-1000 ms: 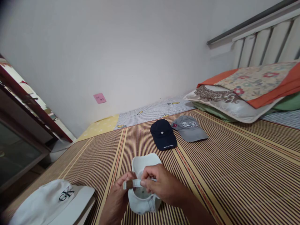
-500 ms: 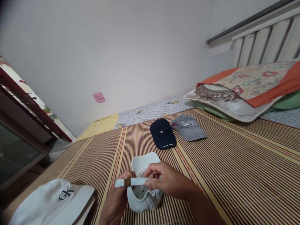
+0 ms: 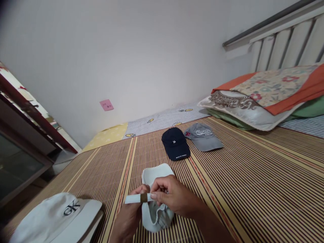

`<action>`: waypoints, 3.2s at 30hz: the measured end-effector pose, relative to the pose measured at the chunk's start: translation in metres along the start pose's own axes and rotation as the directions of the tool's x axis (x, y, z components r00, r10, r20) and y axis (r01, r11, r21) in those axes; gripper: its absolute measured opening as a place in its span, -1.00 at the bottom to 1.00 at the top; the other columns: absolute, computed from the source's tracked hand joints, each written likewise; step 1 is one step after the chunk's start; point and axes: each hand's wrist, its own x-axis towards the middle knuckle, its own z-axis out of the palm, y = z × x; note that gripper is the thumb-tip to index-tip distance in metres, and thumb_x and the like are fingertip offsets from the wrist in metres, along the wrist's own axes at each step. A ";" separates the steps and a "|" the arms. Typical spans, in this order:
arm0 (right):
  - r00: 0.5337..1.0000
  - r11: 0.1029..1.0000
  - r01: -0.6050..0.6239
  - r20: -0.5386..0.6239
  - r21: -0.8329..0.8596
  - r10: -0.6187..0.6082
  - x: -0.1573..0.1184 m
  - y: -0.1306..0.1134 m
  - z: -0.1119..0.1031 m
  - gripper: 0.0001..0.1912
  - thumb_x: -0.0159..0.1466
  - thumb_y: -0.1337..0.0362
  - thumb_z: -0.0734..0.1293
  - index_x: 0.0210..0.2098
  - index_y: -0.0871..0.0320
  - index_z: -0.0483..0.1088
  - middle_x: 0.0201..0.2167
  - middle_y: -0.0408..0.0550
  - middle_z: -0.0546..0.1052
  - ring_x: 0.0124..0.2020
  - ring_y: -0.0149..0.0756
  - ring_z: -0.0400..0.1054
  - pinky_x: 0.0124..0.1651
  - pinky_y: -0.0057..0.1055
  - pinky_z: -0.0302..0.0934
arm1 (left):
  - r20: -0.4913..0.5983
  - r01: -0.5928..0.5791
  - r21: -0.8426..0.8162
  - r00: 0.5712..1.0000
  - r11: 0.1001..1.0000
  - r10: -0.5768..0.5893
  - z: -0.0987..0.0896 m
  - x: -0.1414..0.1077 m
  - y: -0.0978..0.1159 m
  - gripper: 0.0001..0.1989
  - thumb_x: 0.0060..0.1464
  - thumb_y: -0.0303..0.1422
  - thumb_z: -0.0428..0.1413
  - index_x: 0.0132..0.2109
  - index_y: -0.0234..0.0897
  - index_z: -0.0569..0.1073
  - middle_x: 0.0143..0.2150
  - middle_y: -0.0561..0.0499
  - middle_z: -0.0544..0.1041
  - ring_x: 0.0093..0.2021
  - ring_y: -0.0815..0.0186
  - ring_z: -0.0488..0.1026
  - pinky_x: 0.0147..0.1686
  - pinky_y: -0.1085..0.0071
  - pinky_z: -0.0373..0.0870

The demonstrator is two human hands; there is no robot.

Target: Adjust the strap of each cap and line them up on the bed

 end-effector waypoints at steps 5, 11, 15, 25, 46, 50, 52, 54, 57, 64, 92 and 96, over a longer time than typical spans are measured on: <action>1.000 0.999 0.020 -0.007 -0.044 -0.020 0.000 -0.001 -0.003 -0.86 0.25 0.24 0.36 -0.36 0.20 0.48 -0.53 -0.19 0.45 -0.46 -0.39 0.29 -0.35 -0.44 0.12 | 0.019 0.021 0.009 1.000 1.000 -0.021 0.005 0.000 0.002 -0.46 -0.04 -0.02 0.38 -0.47 -0.24 0.23 -0.49 0.17 0.12 -0.44 0.41 -0.05 -0.43 0.45 0.00; 1.000 0.999 0.011 -0.008 -0.034 -0.011 0.001 0.003 -0.006 -0.85 0.26 0.24 0.36 -0.36 0.20 0.47 -0.54 -0.19 0.44 -0.47 -0.40 0.28 -0.36 -0.44 0.12 | 0.014 0.034 -0.011 0.999 0.999 -0.034 0.004 0.001 0.000 -0.47 0.00 0.03 0.35 -0.47 -0.26 0.28 -0.51 0.16 0.15 -0.47 0.42 -0.03 -0.45 0.46 0.01; 1.000 0.999 -0.004 -0.011 0.053 0.005 0.003 0.009 -0.011 -0.79 0.28 0.17 0.37 -0.32 0.21 0.48 -0.54 -0.16 0.48 -0.47 -0.38 0.33 -0.35 -0.44 0.15 | 0.003 0.022 -0.157 1.000 0.987 -0.022 -0.005 0.000 0.003 -0.49 0.13 0.09 0.24 -0.34 -0.34 0.54 -0.41 0.04 0.37 -0.38 0.37 0.24 -0.31 0.44 0.25; 1.000 0.997 0.000 -0.005 0.083 0.000 0.000 0.007 -0.010 -0.88 0.23 0.26 0.42 -0.30 0.21 0.52 -0.55 -0.16 0.52 -0.52 -0.42 0.35 -0.41 -0.48 0.17 | 0.164 -0.009 0.369 0.985 0.929 -0.055 -0.032 -0.021 0.036 -0.54 0.10 0.00 0.27 0.00 -0.23 0.61 -0.16 -0.07 0.56 -0.19 0.23 0.41 -0.18 0.37 0.31; 0.982 0.999 -0.027 0.189 0.018 0.023 -0.003 0.022 -0.039 -0.69 0.25 0.07 0.46 -0.25 0.23 0.58 -0.36 -0.01 0.64 -0.37 -0.32 0.43 -0.27 -0.40 0.17 | 0.108 0.028 0.289 0.992 0.957 -0.062 -0.026 -0.009 0.017 -0.58 0.09 0.00 0.29 -0.28 -0.32 0.50 -0.43 0.09 0.33 -0.41 0.40 0.14 -0.38 0.45 0.06; 0.984 0.997 -0.020 0.177 0.078 0.006 -0.002 0.031 -0.041 -0.67 0.23 0.04 0.47 -0.33 0.23 0.55 -0.45 -0.07 0.60 -0.44 -0.37 0.38 -0.32 -0.42 0.15 | 0.114 0.021 0.293 0.992 0.956 -0.057 -0.027 -0.008 0.014 -0.58 0.11 0.00 0.28 -0.29 -0.32 0.50 -0.44 0.10 0.31 -0.42 0.41 0.12 -0.39 0.46 0.05; 0.986 0.995 -0.023 0.169 0.098 0.007 -0.001 0.034 -0.041 -0.65 0.22 0.01 0.47 -0.32 0.23 0.54 -0.45 -0.08 0.59 -0.45 -0.38 0.37 -0.32 -0.43 0.14 | 0.116 0.015 0.295 0.992 0.955 -0.051 -0.027 -0.008 0.015 -0.57 0.10 0.01 0.28 -0.31 -0.32 0.48 -0.45 0.11 0.29 -0.42 0.41 0.11 -0.40 0.46 0.03; 0.986 0.995 -0.025 0.169 0.094 0.009 -0.001 0.035 -0.040 -0.64 0.22 0.01 0.47 -0.32 0.23 0.54 -0.45 -0.08 0.59 -0.45 -0.38 0.37 -0.32 -0.43 0.14 | 0.134 0.015 0.296 0.989 0.955 -0.057 -0.025 -0.009 0.017 -0.56 0.07 0.02 0.30 -0.30 -0.31 0.47 -0.45 0.11 0.29 -0.43 0.42 0.11 -0.42 0.48 0.03; 0.986 0.997 -0.014 0.167 0.070 0.003 -0.002 0.032 -0.039 -0.66 0.24 0.02 0.46 -0.32 0.23 0.53 -0.43 -0.08 0.60 -0.43 -0.38 0.38 -0.31 -0.43 0.15 | 0.175 0.014 0.303 0.982 0.953 -0.070 -0.021 -0.010 0.023 -0.57 0.02 0.00 0.33 -0.26 -0.29 0.47 -0.43 0.11 0.32 -0.44 0.42 0.16 -0.42 0.49 0.07; 0.989 0.999 -0.016 0.149 0.052 0.009 -0.002 0.033 -0.039 -0.69 0.26 0.05 0.44 -0.32 0.20 0.50 -0.42 -0.07 0.60 -0.41 -0.35 0.40 -0.31 -0.42 0.18 | 0.129 -0.028 0.321 0.991 0.947 -0.015 -0.011 -0.016 0.032 -0.54 -0.09 -0.10 0.42 -0.12 -0.24 0.53 -0.31 0.05 0.43 -0.32 0.35 0.30 -0.37 0.49 0.21; 0.993 0.998 -0.019 0.121 0.054 0.013 -0.002 0.034 -0.045 -0.68 0.28 0.03 0.41 -0.34 0.18 0.45 -0.47 -0.12 0.58 -0.47 -0.39 0.36 -0.36 -0.44 0.12 | 0.029 -0.248 0.670 0.951 0.700 0.308 0.003 -0.009 0.032 -0.77 0.06 -0.18 0.32 -0.17 -0.17 0.67 -0.21 -0.07 0.63 -0.21 0.15 0.54 -0.24 0.35 0.40; 0.993 0.999 -0.017 0.117 0.043 0.012 -0.002 0.036 -0.047 -0.70 0.28 0.05 0.41 -0.35 0.19 0.45 -0.47 -0.11 0.58 -0.47 -0.39 0.34 -0.36 -0.44 0.12 | 0.027 -0.237 0.649 0.957 0.723 0.288 0.004 -0.011 0.031 -0.77 0.09 -0.17 0.31 -0.14 -0.15 0.66 -0.22 -0.04 0.61 -0.20 0.17 0.52 -0.23 0.37 0.36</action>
